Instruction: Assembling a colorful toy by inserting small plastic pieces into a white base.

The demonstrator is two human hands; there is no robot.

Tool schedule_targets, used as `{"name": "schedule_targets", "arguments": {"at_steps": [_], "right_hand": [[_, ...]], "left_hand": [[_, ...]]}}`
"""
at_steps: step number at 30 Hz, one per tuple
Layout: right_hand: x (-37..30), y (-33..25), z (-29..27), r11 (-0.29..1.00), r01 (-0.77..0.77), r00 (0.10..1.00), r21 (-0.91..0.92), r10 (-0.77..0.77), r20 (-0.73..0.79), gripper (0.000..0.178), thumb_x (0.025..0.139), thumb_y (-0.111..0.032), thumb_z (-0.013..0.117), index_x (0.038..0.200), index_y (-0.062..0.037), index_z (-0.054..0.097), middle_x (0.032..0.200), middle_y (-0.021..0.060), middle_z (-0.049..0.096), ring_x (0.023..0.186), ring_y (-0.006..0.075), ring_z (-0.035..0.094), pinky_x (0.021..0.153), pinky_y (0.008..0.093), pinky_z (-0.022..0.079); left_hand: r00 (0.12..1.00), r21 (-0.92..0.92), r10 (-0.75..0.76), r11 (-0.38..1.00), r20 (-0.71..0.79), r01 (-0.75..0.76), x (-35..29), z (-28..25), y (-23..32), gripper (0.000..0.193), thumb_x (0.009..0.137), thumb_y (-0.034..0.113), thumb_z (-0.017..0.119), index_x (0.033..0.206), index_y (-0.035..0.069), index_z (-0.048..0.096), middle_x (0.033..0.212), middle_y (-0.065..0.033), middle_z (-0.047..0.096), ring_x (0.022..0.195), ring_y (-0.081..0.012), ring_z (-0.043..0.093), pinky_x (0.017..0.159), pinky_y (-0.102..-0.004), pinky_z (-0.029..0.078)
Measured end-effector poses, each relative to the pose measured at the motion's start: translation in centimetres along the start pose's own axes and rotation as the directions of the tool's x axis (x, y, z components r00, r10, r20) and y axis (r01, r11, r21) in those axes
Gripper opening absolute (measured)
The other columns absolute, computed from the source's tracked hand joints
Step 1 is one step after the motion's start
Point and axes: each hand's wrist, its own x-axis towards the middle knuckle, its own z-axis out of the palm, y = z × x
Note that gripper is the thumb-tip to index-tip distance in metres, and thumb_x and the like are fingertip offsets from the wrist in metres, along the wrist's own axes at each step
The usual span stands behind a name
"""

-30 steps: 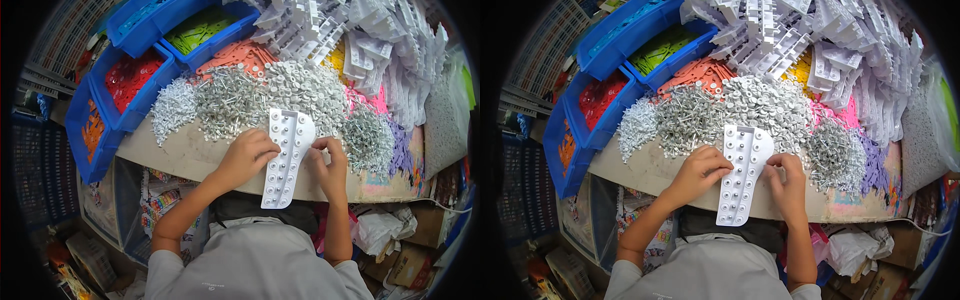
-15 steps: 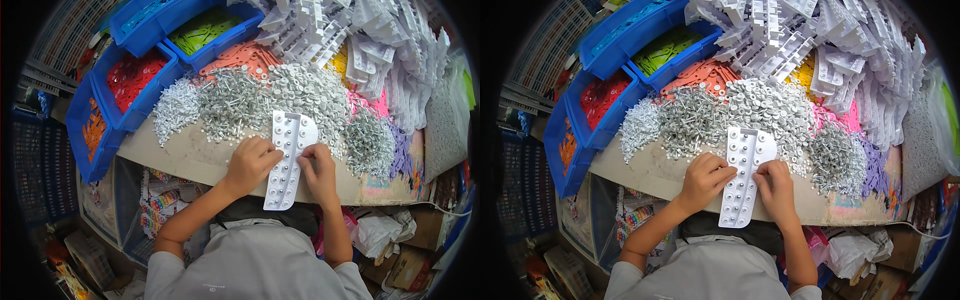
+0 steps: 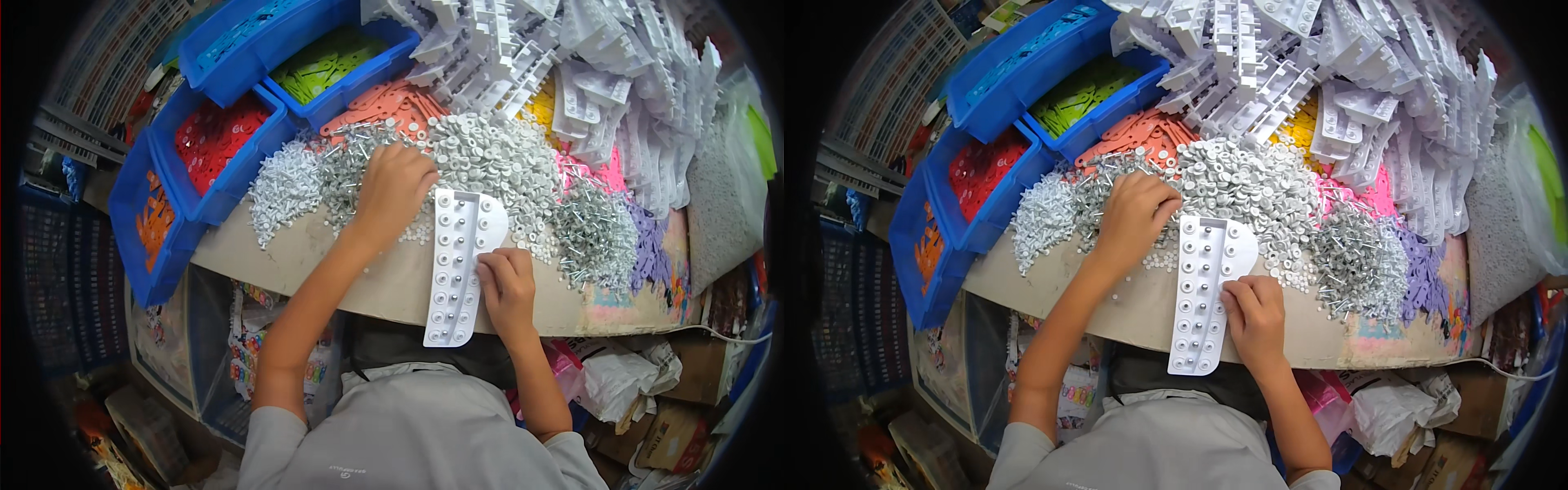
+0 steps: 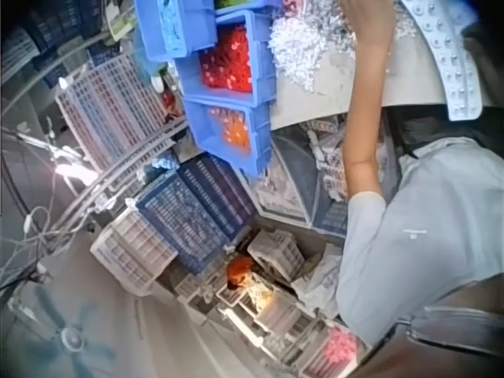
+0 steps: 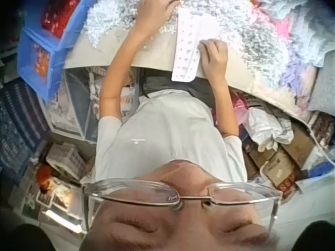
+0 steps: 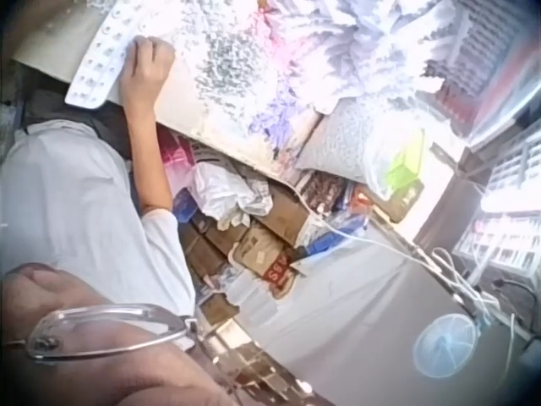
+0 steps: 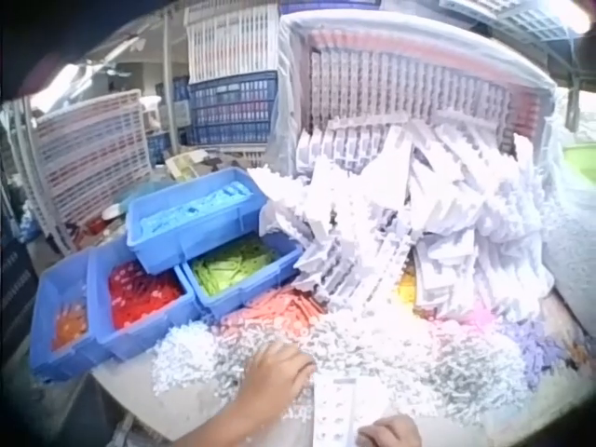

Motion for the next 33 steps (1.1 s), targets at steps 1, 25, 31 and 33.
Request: {"name": "schedule_targets", "arguments": {"at_steps": [1, 25, 31, 33], "right_hand": [[0.2, 0.0, -0.4, 1.0, 0.006, 1.0, 0.028, -0.006, 0.019, 0.013, 0.087, 0.001, 0.071, 0.1, -0.0005, 0.069, 0.095, 0.0141, 0.063, 0.088, 0.0297, 0.06, 0.078, 0.0377, 0.049], [2.5, 3.7, -2.1, 0.974, -0.076, 0.997, -0.212, 0.08, 0.012, 0.012, 0.086, 0.0, 0.069, 0.098, -0.0019, 0.067, 0.092, 0.0108, 0.063, 0.093, 0.0311, 0.057, 0.085, 0.0409, 0.044], [1.8, -0.8, -3.4, 0.92, -0.32, 0.932, 0.226, 0.263, 0.25, 0.012, 0.087, -0.002, 0.07, 0.098, -0.0007, 0.066, 0.093, 0.0085, 0.065, 0.094, 0.0221, 0.059, 0.087, 0.0342, 0.046], [1.6, -1.4, -3.5, 0.91, -0.323, 0.893, 0.26, 0.201, 0.403, 0.011, 0.087, -0.002, 0.07, 0.097, -0.0004, 0.066, 0.092, 0.009, 0.065, 0.094, 0.023, 0.059, 0.087, 0.0334, 0.046]], "left_hand": [[1.0, -0.004, 0.004, 1.0, -0.005, -0.004, 0.6, 0.3, -0.4, 0.01, 0.084, 0.015, 0.075, 0.084, 0.005, 0.072, 0.085, -0.0062, 0.066, 0.091, -0.0265, 0.059, 0.087, -0.04, 0.043], [0.874, -0.498, -0.413, 0.718, 0.258, 0.486, -4.9, -4.3, 3.3, 0.007, 0.09, 0.002, 0.062, 0.091, 0.003, 0.056, 0.083, 0.0007, 0.063, 0.069, -0.0039, 0.055, 0.06, -0.023, 0.044], [0.854, -0.557, -0.336, 0.652, 0.396, 0.515, -8.4, -4.1, 5.2, 0.015, 0.09, 0.003, 0.071, 0.104, 0.003, 0.065, 0.091, 0.0022, 0.063, 0.077, -0.0026, 0.052, 0.065, -0.0199, 0.041], [0.833, -0.561, -0.346, 0.62, 0.431, 0.548, -9.2, -4.0, 5.8, 0.018, 0.09, 0.004, 0.074, 0.107, 0.003, 0.07, 0.093, 0.002, 0.066, 0.076, -0.0025, 0.053, 0.065, -0.0196, 0.041]]}}
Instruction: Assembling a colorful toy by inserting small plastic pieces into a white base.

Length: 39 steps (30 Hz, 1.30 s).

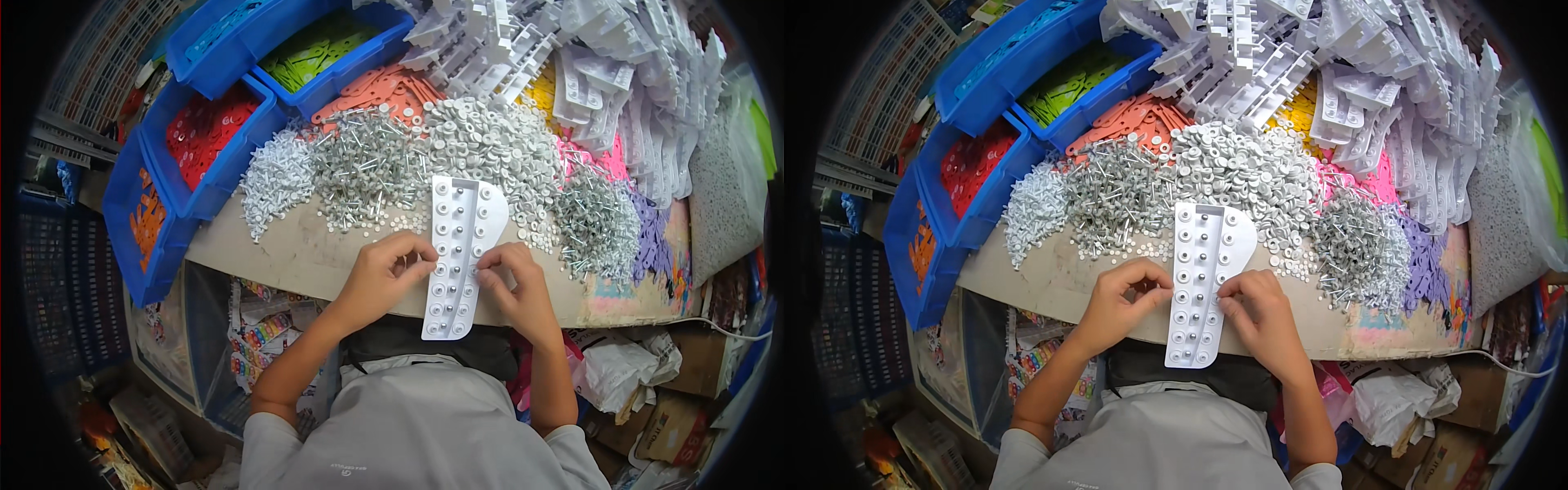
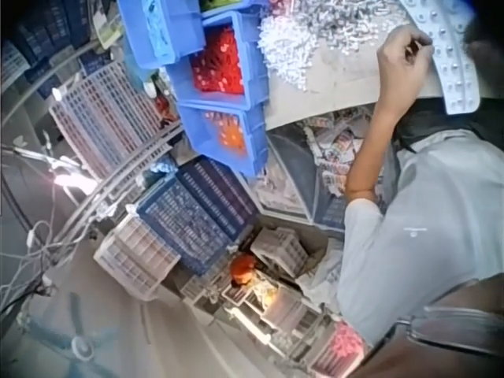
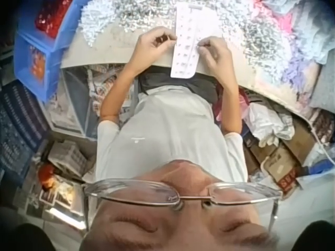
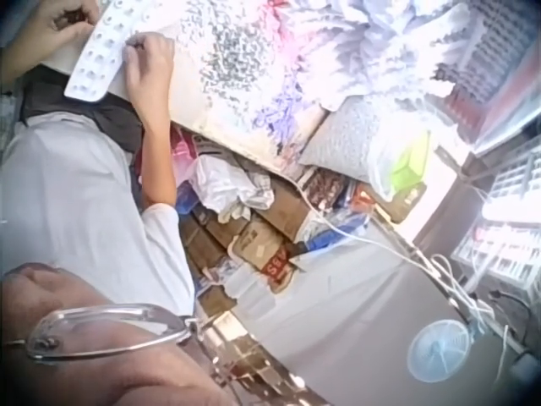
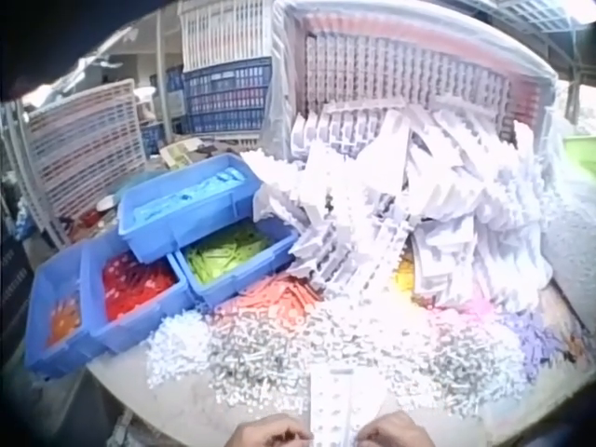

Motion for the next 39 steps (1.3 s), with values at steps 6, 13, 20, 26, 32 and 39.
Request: {"name": "schedule_targets", "arguments": {"at_steps": [6, 13, 20, 26, 32, 39], "right_hand": [[-0.1, -0.3, 0.9, 1.0, -0.023, 0.999, 0.001, 0.023, -0.032, 0.01, 0.086, -0.001, 0.07, 0.096, 0.0007, 0.066, 0.092, 0.01, 0.064, 0.093, 0.0246, 0.059, 0.085, 0.0345, 0.047], [-0.4, 0.4, 1.4, 0.998, 0.01, 0.998, -0.059, -0.013, -0.055, 0.014, 0.084, 0.002, 0.071, 0.094, 0.0007, 0.062, 0.093, 0.0117, 0.062, 0.092, 0.0284, 0.057, 0.082, 0.0369, 0.046], [-0.7, 0.4, 2.3, 0.924, 0.186, 0.965, -0.333, -0.236, -0.116, 0.017, 0.079, 0.001, 0.075, 0.093, -0.0008, 0.065, 0.094, 0.0116, 0.062, 0.091, 0.0304, 0.057, 0.08, 0.0407, 0.046], [-1.3, 1.6, 3.6, 0.825, 0.271, 0.888, -0.496, -0.413, -0.202, 0.022, 0.077, 0.002, 0.078, 0.097, -0.0019, 0.069, 0.094, 0.0108, 0.062, 0.091, 0.0301, 0.058, 0.077, 0.0392, 0.049], [-1.6, 2.1, 3.7, 0.957, 0.214, 0.915, -0.197, -0.267, -0.302, 0.015, 0.083, 0.007, 0.073, 0.094, -0.0004, 0.065, 0.095, 0.0125, 0.063, 0.087, 0.029, 0.06, 0.075, 0.0367, 0.05], [-1.5, 3.0, 0.4, 0.948, 0.02, 0.877, -0.318, -0.169, -0.45, 0.007, 0.09, 0.003, 0.064, 0.097, 0.0012, 0.062, 0.094, 0.0138, 0.062, 0.091, 0.0312, 0.059, 0.083, 0.0389, 0.047]], "left_hand": [[0.993, 0.044, 0.116, 0.992, 0.015, -0.117, -0.4, 1.0, -0.9, 0.014, 0.088, 0.003, 0.075, 0.102, 0.004, 0.076, 0.092, -0.0024, 0.067, 0.083, -0.0112, 0.06, 0.069, -0.0251, 0.047], [0.979, 0.172, 0.204, 0.965, -0.017, -0.198, -0.1, 1.9, -0.9, 0.011, 0.085, 0.002, 0.075, 0.096, 0.004, 0.076, 0.089, -0.006, 0.065, 0.09, -0.0206, 0.06, 0.074, -0.0311, 0.049], [0.979, 0.271, 0.194, 0.947, -0.063, -0.171, 0.1, 2.1, -0.6, 0.01, 0.083, 0.009, 0.078, 0.092, 0.006, 0.074, 0.085, -0.0049, 0.063, 0.079, -0.0234, 0.06, 0.07, -0.0353, 0.048], [0.883, 0.457, 0.466, 0.798, -0.055, -0.393, -0.3, 2.2, -1.7, 0.011, 0.083, 0.014, 0.078, 0.088, 0.007, 0.071, 0.083, -0.0057, 0.063, 0.079, -0.0266, 0.059, 0.068, -0.0398, 0.046], [0.82, 0.641, 0.521, 0.718, -0.237, -0.271, 6.5, -1.0, -0.8, 0.004, 0.086, 0.01, 0.074, 0.086, 0.006, 0.073, 0.083, -0.007, 0.067, 0.085, -0.0271, 0.061, 0.08, -0.0388, 0.044], [0.837, 0.7, 0.546, 0.582, 0.04, -0.414, 13.1, -2.4, -1.9, 0.006, 0.085, 0.014, 0.074, 0.085, 0.009, 0.074, 0.082, -0.0029, 0.066, 0.09, -0.0243, 0.058, 0.088, -0.0394, 0.039]]}}
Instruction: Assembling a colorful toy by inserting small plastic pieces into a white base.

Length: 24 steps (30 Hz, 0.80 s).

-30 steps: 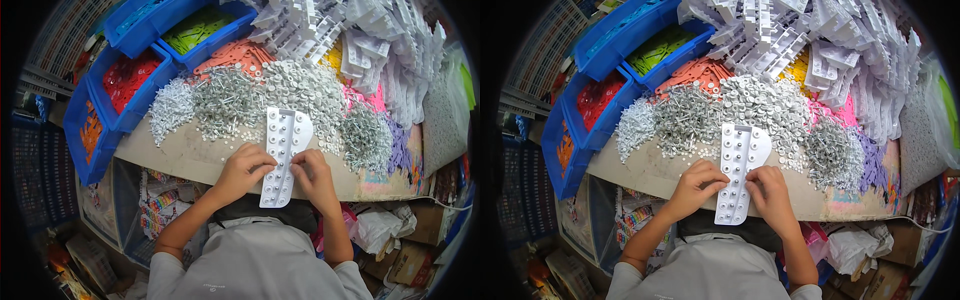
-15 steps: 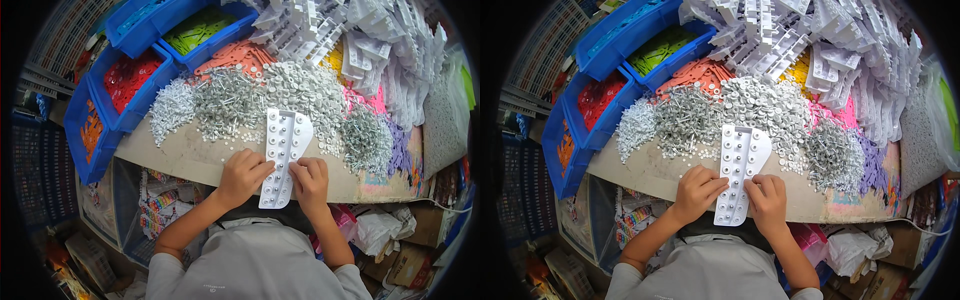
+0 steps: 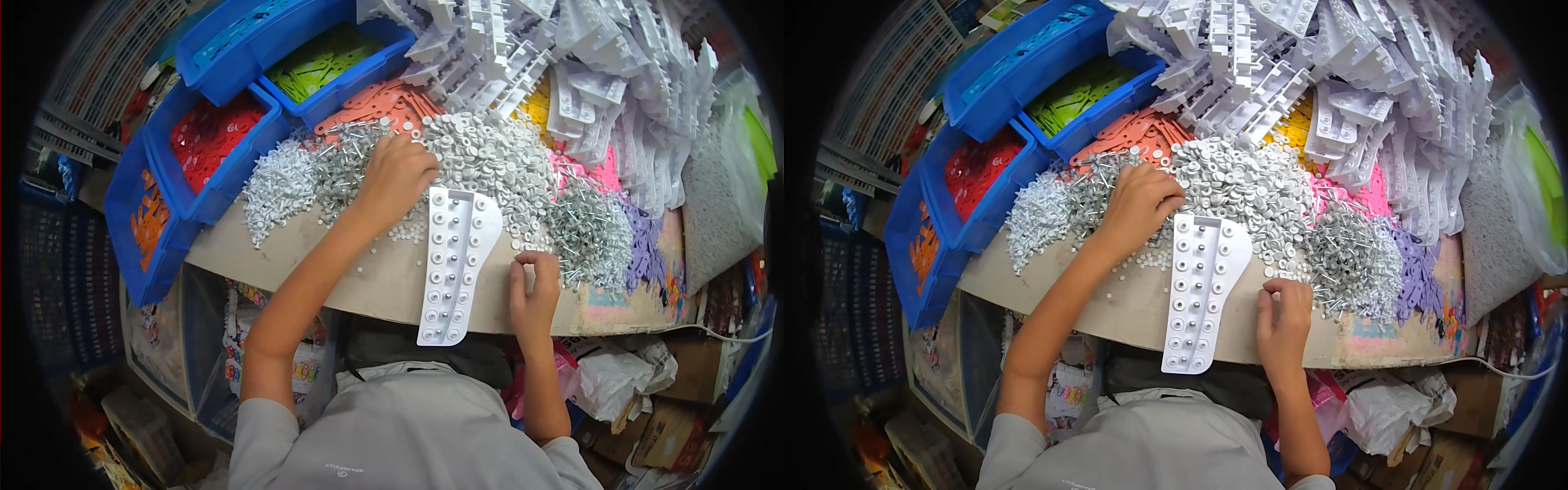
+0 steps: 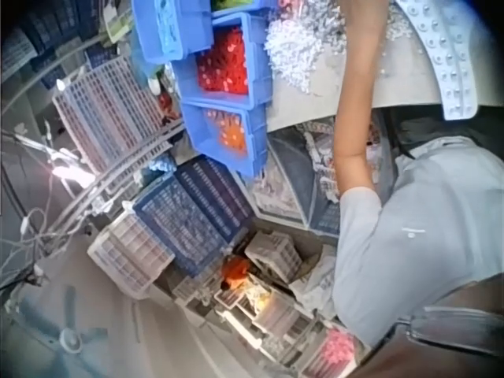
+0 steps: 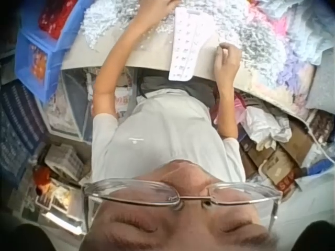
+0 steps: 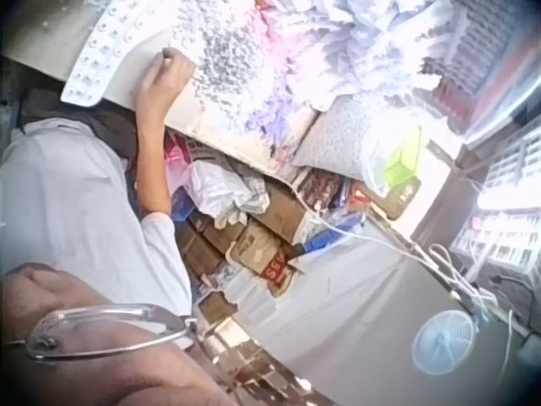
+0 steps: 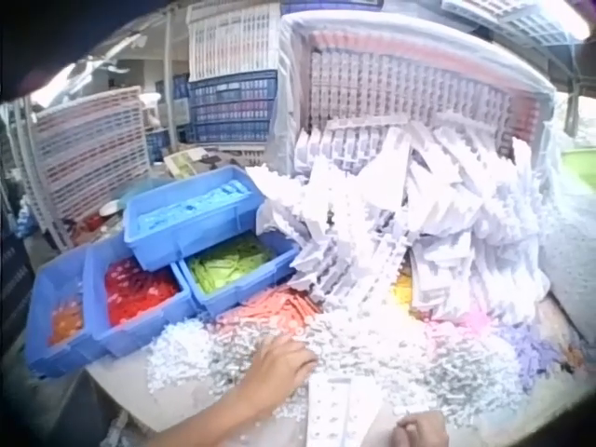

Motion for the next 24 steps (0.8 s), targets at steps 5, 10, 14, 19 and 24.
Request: {"name": "schedule_targets", "arguments": {"at_steps": [5, 10, 14, 19, 24], "right_hand": [[0.6, 1.5, -1.1, 0.991, -0.016, 0.995, -0.129, 0.029, 0.094, 0.006, 0.091, 0.0, 0.064, 0.097, 0.0007, 0.063, 0.096, 0.0134, 0.062, 0.097, 0.0323, 0.056, 0.089, 0.0411, 0.043], [1.8, 2.1, -0.3, 0.98, 0.009, 1.0, -0.198, -0.003, 0.031, 0.01, 0.088, -0.003, 0.069, 0.098, -0.0034, 0.067, 0.096, 0.0114, 0.062, 0.097, 0.0314, 0.055, 0.089, 0.0407, 0.042], [2.3, 2.3, 0.3, 0.964, 0.046, 0.998, -0.263, -0.03, 0.062, 0.012, 0.087, -0.005, 0.071, 0.098, -0.0037, 0.067, 0.096, 0.0103, 0.063, 0.096, 0.0315, 0.055, 0.088, 0.0413, 0.042], [2.6, 1.7, 0.1, 0.956, 0.021, 0.996, -0.293, 0.006, 0.092, 0.011, 0.086, -0.003, 0.072, 0.094, -0.0017, 0.064, 0.094, 0.0103, 0.062, 0.095, 0.0304, 0.056, 0.087, 0.0402, 0.043], [1.4, -0.9, -0.6, 0.975, -0.18, 0.968, 0.128, 0.153, 0.199, 0.01, 0.086, -0.002, 0.071, 0.094, 0.0003, 0.065, 0.094, 0.0114, 0.065, 0.092, 0.0271, 0.06, 0.085, 0.0357, 0.046]], "left_hand": [[0.991, 0.066, -0.021, 0.998, 0.136, 0.012, 0.5, 0.4, -0.1, 0.007, 0.083, 0.017, 0.075, 0.085, 0.01, 0.075, 0.083, -0.0024, 0.067, 0.094, -0.0236, 0.057, 0.09, -0.039, 0.038], [0.994, 0.068, 0.0, 0.998, 0.112, -0.008, 0.4, 0.8, -0.3, 0.01, 0.081, 0.018, 0.077, 0.085, 0.01, 0.074, 0.088, -0.0035, 0.066, 0.096, -0.0245, 0.056, 0.091, -0.0403, 0.038], [0.985, 0.062, -0.007, 0.998, 0.17, -0.003, 0.4, 0.6, -0.4, 0.012, 0.081, 0.018, 0.077, 0.088, 0.009, 0.074, 0.089, -0.0036, 0.065, 0.097, -0.0242, 0.056, 0.091, -0.0403, 0.038], [0.992, -0.009, -0.087, 0.996, 0.087, 0.089, -0.2, -1.1, 0.4, 0.015, 0.081, 0.012, 0.077, 0.095, 0.009, 0.072, 0.088, -0.0038, 0.067, 0.095, -0.0245, 0.059, 0.089, -0.0394, 0.04], [0.968, -0.279, -0.233, 0.927, 0.088, 0.249, -4.5, -4.1, 3.2, 0.014, 0.081, 0.009, 0.078, 0.094, 0.007, 0.073, 0.092, -0.0038, 0.07, 0.094, -0.0232, 0.062, 0.088, -0.037, 0.044]]}}
